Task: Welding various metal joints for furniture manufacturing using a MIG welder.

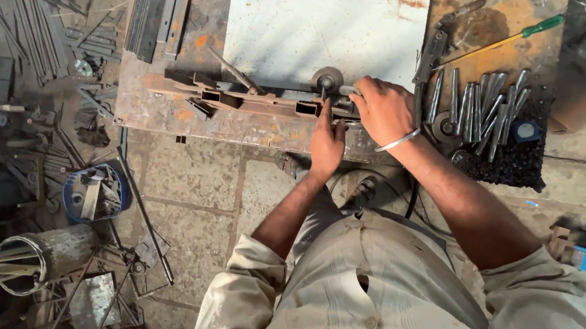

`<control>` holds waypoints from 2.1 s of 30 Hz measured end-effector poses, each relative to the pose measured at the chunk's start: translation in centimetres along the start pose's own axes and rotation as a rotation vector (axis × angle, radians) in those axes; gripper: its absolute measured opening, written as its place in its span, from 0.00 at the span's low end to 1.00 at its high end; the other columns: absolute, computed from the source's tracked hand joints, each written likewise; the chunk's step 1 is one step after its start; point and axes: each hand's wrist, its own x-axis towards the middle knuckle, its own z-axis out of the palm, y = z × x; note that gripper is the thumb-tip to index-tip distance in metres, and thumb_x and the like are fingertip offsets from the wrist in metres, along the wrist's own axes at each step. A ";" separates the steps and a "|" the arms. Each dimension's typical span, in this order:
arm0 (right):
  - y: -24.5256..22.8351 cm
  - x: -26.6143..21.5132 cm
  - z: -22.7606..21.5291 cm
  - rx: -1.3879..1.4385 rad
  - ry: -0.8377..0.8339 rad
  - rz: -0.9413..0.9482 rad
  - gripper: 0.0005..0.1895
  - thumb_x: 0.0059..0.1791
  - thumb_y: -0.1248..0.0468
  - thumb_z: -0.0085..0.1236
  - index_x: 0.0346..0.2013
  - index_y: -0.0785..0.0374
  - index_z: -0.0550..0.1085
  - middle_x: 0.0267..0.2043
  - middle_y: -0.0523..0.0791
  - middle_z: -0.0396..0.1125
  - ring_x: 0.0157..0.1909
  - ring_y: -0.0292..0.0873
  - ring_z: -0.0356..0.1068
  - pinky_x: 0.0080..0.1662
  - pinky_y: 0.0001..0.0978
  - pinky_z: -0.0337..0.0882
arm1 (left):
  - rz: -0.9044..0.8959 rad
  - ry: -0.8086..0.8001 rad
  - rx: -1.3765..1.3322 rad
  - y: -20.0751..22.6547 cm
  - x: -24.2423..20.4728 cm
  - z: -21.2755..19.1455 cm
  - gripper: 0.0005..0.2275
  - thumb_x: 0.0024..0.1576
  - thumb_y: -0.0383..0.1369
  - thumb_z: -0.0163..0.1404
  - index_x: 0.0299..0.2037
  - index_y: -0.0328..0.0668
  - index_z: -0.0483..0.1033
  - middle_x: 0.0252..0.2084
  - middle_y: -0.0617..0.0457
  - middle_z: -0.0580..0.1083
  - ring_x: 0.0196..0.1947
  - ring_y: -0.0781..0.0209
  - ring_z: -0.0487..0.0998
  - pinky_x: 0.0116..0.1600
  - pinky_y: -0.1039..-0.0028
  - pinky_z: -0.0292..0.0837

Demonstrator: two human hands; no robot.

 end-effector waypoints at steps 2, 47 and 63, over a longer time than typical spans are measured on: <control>1.0 0.3 1.7 -0.017 -0.117 0.019 0.10 0.54 0.58 0.62 0.40 0.63 0.74 0.36 0.50 0.74 0.35 0.53 0.76 0.36 0.45 0.73 | 0.132 0.038 -0.013 -0.5 0.3 0.1 0.28 0.60 0.25 0.51 0.72 0.31 0.58 0.60 0.28 0.72 0.46 0.38 0.80 0.49 0.61 0.76; 7.0 -12.0 7.7 0.084 -0.392 0.435 0.22 0.49 0.50 0.59 0.53 0.59 0.77 0.31 0.52 0.74 0.31 0.51 0.74 0.38 0.46 0.73 | 0.013 -0.320 0.260 -2.0 5.0 0.1 0.20 0.62 0.42 0.51 0.60 0.41 0.70 0.49 0.39 0.79 0.47 0.39 0.81 0.50 0.55 0.76; 1.7 -0.3 2.7 0.095 -0.126 0.118 0.18 0.53 0.56 0.64 0.51 0.65 0.74 0.38 0.54 0.75 0.36 0.55 0.77 0.39 0.44 0.75 | -0.005 -0.337 0.249 -1.6 5.1 -0.4 0.20 0.59 0.37 0.53 0.61 0.44 0.69 0.51 0.40 0.78 0.49 0.39 0.80 0.50 0.54 0.75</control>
